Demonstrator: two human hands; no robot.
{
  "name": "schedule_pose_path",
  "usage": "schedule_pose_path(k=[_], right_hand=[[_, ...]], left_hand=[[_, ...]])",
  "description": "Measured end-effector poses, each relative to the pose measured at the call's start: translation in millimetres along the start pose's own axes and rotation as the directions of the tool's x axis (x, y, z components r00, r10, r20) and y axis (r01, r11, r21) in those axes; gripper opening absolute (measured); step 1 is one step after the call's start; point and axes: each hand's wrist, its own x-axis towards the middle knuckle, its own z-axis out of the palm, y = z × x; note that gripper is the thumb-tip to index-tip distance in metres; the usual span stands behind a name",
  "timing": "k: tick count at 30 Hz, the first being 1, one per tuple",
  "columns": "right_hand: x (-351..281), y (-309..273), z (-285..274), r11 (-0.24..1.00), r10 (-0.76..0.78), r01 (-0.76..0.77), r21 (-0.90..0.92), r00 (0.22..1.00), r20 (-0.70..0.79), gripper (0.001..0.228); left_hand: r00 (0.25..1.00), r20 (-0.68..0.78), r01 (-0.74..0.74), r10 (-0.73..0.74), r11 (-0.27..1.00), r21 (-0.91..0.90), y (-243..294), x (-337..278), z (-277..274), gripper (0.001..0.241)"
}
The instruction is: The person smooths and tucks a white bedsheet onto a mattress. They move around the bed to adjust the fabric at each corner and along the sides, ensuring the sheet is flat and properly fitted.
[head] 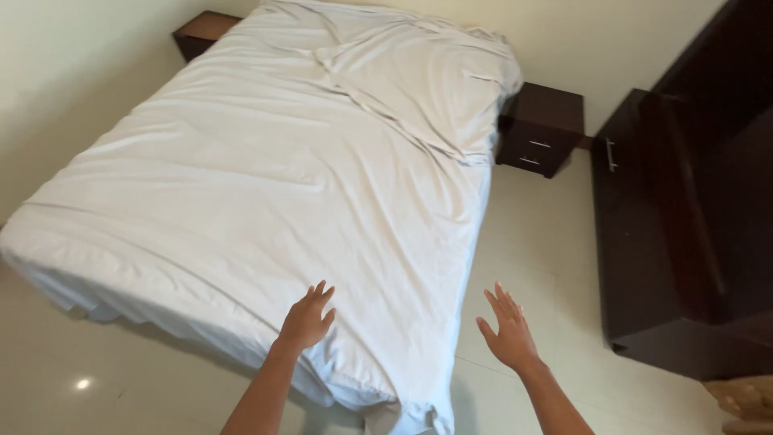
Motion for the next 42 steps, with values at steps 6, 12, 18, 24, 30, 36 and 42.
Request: schedule_pose_path(k=[6,12,18,24,30,36,42], right_hand=[[38.7,-76.6,45.3,0.992,-0.128,0.127,0.010,0.992,0.022,0.067],[90.5,-171.1,88.4,0.955,-0.289,0.292,0.060,0.956,-0.048,0.067],[152.0,-272.2,131.0,0.929,-0.351,0.362,0.080,0.928,-0.128,0.067],[176.2,-374.2,166.4,0.926,-0.356,0.363,0.098,0.930,-0.088,0.066],[199.0,-437.0,191.5,0.912,-0.394,0.401,0.085,0.915,-0.084,0.067],[215.7,-489.5,198.4,0.913,-0.397,0.397,0.096,0.917,-0.024,0.062],[253.0,-521.2,227.4,0.921,-0.381,0.377,0.093,0.925,0.020,0.060]], left_hand=[[0.993,-0.037,0.116,-0.115,0.993,0.034,-73.9,-43.7,-44.5,0.055],[0.969,-0.076,0.237,-0.236,0.971,0.011,-164.4,-85.8,-113.2,0.054],[0.941,-0.032,0.339,-0.337,0.938,0.068,-272.9,-115.4,-181.1,0.057],[0.931,-0.194,0.317,-0.308,0.948,0.012,-380.2,-150.8,-211.1,0.057],[0.893,-0.234,0.386,-0.384,0.921,-0.039,-428.8,-174.6,-238.0,0.055],[0.859,-0.237,0.441,-0.454,0.891,-0.110,-448.2,-179.7,-256.5,0.054],[0.867,-0.252,0.410,-0.429,0.903,-0.126,-481.4,-155.5,-260.7,0.057]])
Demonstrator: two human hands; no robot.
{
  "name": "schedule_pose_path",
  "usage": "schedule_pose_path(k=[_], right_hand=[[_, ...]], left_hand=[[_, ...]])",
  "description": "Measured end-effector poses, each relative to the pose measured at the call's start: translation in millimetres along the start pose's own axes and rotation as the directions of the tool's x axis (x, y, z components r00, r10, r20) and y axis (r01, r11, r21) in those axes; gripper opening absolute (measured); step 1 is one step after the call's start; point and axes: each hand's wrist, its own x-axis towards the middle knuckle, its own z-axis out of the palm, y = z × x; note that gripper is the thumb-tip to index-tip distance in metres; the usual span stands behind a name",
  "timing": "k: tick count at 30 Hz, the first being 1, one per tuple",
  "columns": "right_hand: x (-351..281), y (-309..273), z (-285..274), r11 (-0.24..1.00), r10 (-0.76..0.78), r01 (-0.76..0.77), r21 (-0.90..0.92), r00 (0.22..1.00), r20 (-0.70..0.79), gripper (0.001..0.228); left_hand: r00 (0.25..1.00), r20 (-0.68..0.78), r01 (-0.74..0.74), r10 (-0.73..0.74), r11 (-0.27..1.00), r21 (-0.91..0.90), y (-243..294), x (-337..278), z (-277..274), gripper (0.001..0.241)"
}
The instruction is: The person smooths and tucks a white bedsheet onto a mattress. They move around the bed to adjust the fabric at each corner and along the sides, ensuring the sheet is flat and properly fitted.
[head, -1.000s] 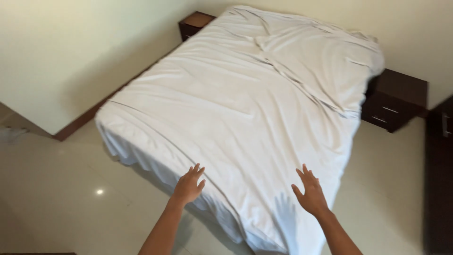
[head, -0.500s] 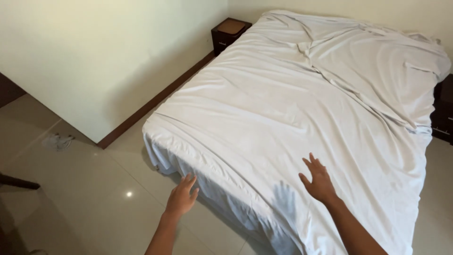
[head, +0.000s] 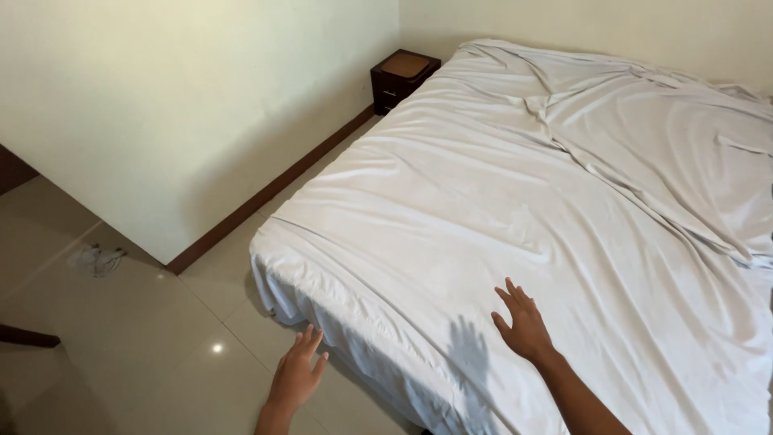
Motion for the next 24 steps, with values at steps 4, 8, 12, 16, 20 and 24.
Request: schedule_pose_path(k=[4,8,12,16,20,24], right_hand=[[31.1,0.7,22.5,1.000,0.003,-0.003,0.002,1.000,0.011,0.060],[63.4,3.9,41.0,1.000,0.000,0.000,-0.006,1.000,0.014,0.061],[94.8,-4.2,46.2,1.000,0.017,-0.017,0.002,0.999,0.036,0.061],[111.2,-8.4,48.3,0.998,0.058,-0.058,0.002,0.997,0.047,0.061],[126.5,-8.5,51.3,0.997,0.079,-0.079,0.005,0.997,0.027,0.061],[136.6,-3.6,62.3,0.994,0.106,-0.106,0.010,0.994,0.013,0.060]], left_hand=[[1.000,0.014,-0.010,0.010,1.000,-0.012,-8.7,42.8,7.0,0.058],[0.998,0.050,-0.025,0.023,0.999,0.039,-14.5,89.6,9.1,0.058],[0.996,0.078,-0.042,0.036,0.996,0.078,-17.2,129.8,2.6,0.057],[0.996,0.061,-0.068,0.064,0.996,0.062,-16.1,166.1,-4.2,0.056],[0.988,0.137,-0.081,0.068,0.993,0.091,-23.1,203.2,-1.3,0.058],[0.967,0.243,-0.104,0.073,0.988,0.117,-22.2,237.8,6.2,0.059]])
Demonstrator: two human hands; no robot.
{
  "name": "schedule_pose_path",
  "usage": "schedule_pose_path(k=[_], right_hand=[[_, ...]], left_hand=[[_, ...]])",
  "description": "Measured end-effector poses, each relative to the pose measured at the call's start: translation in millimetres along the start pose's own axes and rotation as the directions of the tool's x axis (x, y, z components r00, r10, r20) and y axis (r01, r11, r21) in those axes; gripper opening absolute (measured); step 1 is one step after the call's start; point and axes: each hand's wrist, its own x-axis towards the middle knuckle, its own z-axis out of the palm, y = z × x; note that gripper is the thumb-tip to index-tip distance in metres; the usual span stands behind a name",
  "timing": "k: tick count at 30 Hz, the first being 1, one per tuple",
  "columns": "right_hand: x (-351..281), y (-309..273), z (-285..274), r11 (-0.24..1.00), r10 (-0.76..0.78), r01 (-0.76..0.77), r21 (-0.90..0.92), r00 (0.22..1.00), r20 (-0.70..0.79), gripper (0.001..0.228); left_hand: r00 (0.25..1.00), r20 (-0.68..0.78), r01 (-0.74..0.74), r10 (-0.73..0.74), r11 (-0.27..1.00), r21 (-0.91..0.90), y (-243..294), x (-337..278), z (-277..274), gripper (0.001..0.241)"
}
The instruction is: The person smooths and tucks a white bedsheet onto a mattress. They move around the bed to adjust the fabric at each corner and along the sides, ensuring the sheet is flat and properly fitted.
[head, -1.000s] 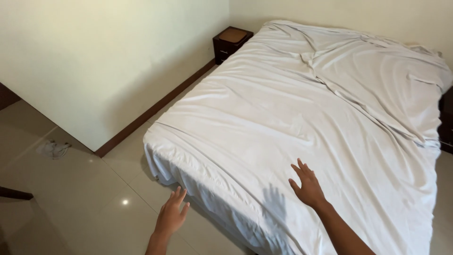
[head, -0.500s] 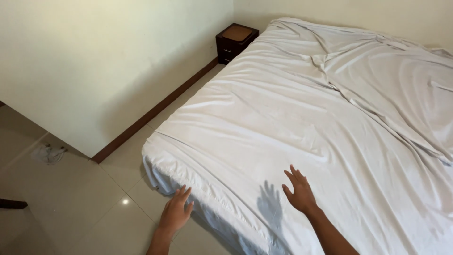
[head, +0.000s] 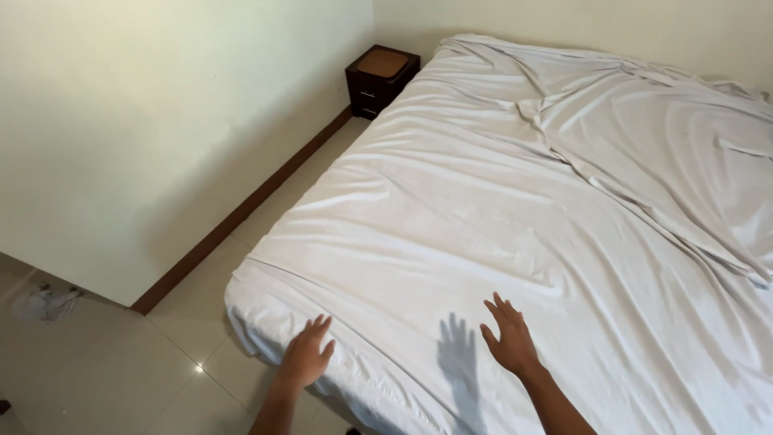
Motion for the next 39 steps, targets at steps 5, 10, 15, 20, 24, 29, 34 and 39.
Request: schedule_pose_path(k=[5,10,15,20,24,29,34,39], right_hand=[[30.8,-4.6,21.5,0.997,0.078,-0.078,-0.015,0.997,-0.009,0.060],[81.8,-24.8,53.2,0.981,0.193,-0.192,-0.030,0.980,0.043,0.060],[128.7,-33.1,107.7,0.973,0.222,-0.216,-0.076,0.972,0.082,0.062],[180.2,-41.7,156.3,0.970,0.237,-0.229,-0.086,0.967,0.095,0.062],[217.7,-51.9,177.6,0.964,0.254,-0.245,-0.103,0.964,0.080,0.064],[262.8,-42.8,205.5,0.958,0.257,-0.241,-0.154,0.961,0.097,0.065],[297.8,-36.2,224.0,0.961,0.240,-0.225,-0.160,0.967,0.081,0.067],[314.5,-30.3,236.8,0.981,0.163,-0.166,-0.100,0.986,-0.039,0.044]], left_hand=[[0.993,0.112,-0.036,0.037,0.999,-0.009,-20.0,60.0,4.8,0.059],[0.984,0.157,-0.089,0.086,0.996,0.011,-63.1,149.5,22.5,0.058],[0.955,0.175,-0.249,0.238,0.968,0.040,-94.6,228.4,45.6,0.056],[0.928,0.176,-0.336,0.327,0.942,0.023,-95.1,294.2,63.7,0.056],[0.913,0.212,-0.360,0.349,0.933,0.014,-79.7,345.3,71.1,0.060],[0.886,0.129,-0.450,0.445,0.893,0.011,-68.3,402.9,100.4,0.063],[0.845,0.049,-0.532,0.532,0.847,-0.015,-53.5,440.6,118.4,0.067],[0.813,-0.057,-0.583,0.580,0.810,-0.071,-44.3,464.9,126.4,0.007]])
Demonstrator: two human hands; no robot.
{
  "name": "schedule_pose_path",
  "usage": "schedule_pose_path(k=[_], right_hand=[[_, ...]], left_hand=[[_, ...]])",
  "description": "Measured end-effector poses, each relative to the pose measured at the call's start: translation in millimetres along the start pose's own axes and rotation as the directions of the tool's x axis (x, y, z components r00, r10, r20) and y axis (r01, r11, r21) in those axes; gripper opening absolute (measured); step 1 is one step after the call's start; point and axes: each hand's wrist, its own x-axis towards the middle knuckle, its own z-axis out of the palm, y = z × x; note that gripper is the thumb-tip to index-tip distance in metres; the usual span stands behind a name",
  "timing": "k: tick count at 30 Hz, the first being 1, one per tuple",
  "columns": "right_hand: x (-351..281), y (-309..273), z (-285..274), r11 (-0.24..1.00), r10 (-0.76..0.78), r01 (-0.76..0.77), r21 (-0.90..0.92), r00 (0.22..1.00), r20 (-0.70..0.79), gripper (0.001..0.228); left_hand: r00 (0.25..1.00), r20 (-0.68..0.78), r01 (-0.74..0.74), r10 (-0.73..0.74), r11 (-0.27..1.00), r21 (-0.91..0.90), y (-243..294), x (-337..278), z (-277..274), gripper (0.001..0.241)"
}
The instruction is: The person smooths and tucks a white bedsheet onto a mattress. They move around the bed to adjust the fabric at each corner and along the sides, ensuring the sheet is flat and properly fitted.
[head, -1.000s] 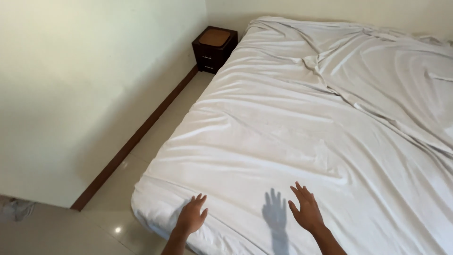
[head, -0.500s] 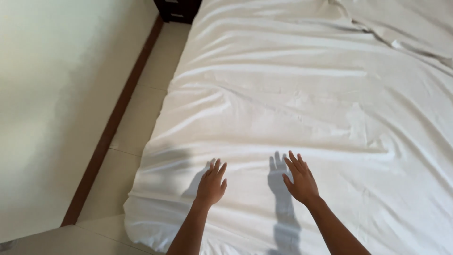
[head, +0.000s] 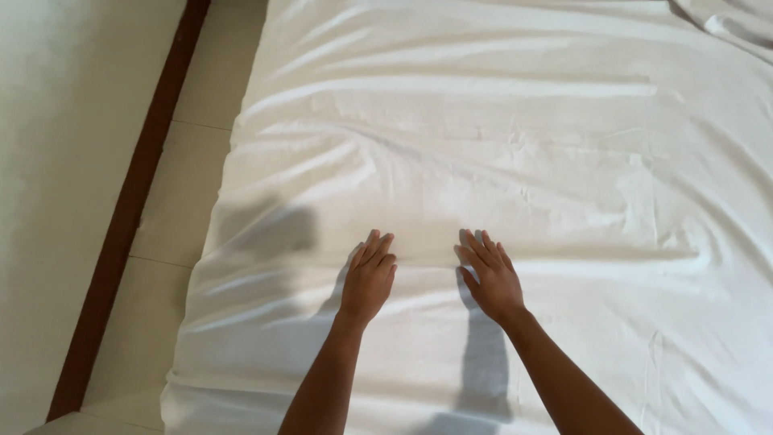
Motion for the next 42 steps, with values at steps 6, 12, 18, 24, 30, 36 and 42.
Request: schedule_pose_path(k=[6,12,18,24,30,36,42], right_hand=[[8.1,2.4,18.6,0.997,-0.056,0.067,0.044,0.975,-0.216,0.016],[-2.8,-7.4,23.7,0.992,-0.048,0.076,0.100,0.966,-0.256,0.015],[-23.6,-19.4,22.1,0.990,-0.055,0.087,0.110,0.963,-0.263,0.019],[-51.8,-28.4,24.8,0.990,-0.050,0.082,0.113,0.965,-0.256,0.011],[-96.9,-50.4,34.9,0.990,-0.052,0.081,0.114,0.970,-0.238,0.020],[-116.3,-49.5,62.3,0.998,-0.027,0.041,0.055,0.971,-0.236,0.034],[-104.3,-63.8,61.2,1.000,-0.007,0.013,0.027,0.979,-0.203,0.046]], left_hand=[[0.991,-0.090,-0.101,0.099,0.995,-0.025,-9.7,5.1,5.9,0.009],[0.991,-0.114,-0.087,0.077,0.992,-0.090,-4.7,-10.1,-4.1,0.005],[0.991,-0.108,-0.091,0.078,0.988,-0.121,-0.9,-33.4,-5.5,0.010],[0.991,-0.113,-0.079,0.066,0.990,-0.117,8.5,-58.0,-15.1,0.008],[0.984,-0.155,-0.115,0.091,0.982,-0.152,9.9,-106.5,-12.8,0.007],[0.991,-0.088,-0.110,0.102,0.990,-0.092,-2.5,-127.0,-2.3,0.012],[0.987,-0.066,-0.149,0.144,0.986,-0.076,-38.8,-134.4,-24.6,0.020]])
